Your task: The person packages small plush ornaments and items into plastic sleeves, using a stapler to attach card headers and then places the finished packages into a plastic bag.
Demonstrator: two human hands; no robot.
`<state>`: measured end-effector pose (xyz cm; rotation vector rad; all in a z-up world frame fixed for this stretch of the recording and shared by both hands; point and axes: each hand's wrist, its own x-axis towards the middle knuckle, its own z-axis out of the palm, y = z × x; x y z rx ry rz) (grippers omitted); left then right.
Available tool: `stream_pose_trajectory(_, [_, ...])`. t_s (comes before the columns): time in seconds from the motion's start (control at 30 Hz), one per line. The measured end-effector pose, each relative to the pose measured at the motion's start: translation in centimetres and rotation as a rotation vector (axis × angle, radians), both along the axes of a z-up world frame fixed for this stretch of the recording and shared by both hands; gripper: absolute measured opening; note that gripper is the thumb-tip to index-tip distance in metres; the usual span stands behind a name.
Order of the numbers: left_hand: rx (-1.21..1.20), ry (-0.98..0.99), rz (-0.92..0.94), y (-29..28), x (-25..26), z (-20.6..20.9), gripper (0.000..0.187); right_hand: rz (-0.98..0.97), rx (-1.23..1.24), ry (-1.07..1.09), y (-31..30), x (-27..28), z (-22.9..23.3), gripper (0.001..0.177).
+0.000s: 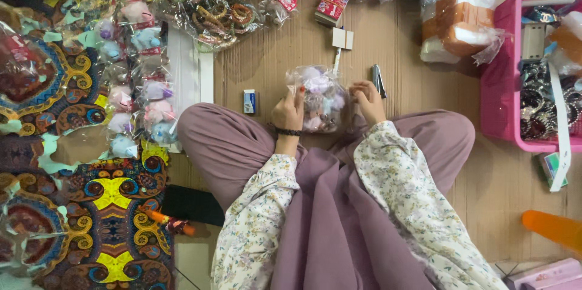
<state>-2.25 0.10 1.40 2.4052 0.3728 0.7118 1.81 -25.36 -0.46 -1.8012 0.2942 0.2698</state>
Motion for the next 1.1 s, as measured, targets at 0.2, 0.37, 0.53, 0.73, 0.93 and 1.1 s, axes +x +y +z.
stream_pose_trajectory(0.2, [0.135, -0.162, -0.271, -1.4, -0.4, -0.3, 0.048, 0.158, -0.349, -0.511, 4.3, -0.3, 10.1, 0.048])
stream_pose_trajectory(0.37, [0.029, -0.138, -0.480, -0.7, -0.9, 0.9, 0.058, 0.555, -0.370, -0.612, 7.4, 1.1, 13.3, 0.085])
stream_pose_trajectory(0.53, [-0.147, -0.094, -0.400, -1.1, -0.7, 0.7, 0.072, 0.565, -0.316, -0.649, 7.5, 3.1, 11.1, 0.036])
stream_pose_trajectory(0.73, [-0.414, -0.013, -0.046, 0.8, 0.4, 3.9, 0.044, 0.421, -0.147, -0.561, 2.9, 5.7, 12.8, 0.012])
stream_pose_trajectory(0.93, [-0.609, 0.361, -0.252, -1.0, 0.5, 1.8, 0.057, 0.076, 0.010, -0.480, 1.4, 5.9, 15.5, 0.016])
stream_pose_trajectory(1.1, [0.157, 0.468, -0.549, -2.1, -0.5, -1.7, 0.059, -0.191, 0.353, -0.394, 1.5, 6.8, 16.8, 0.015])
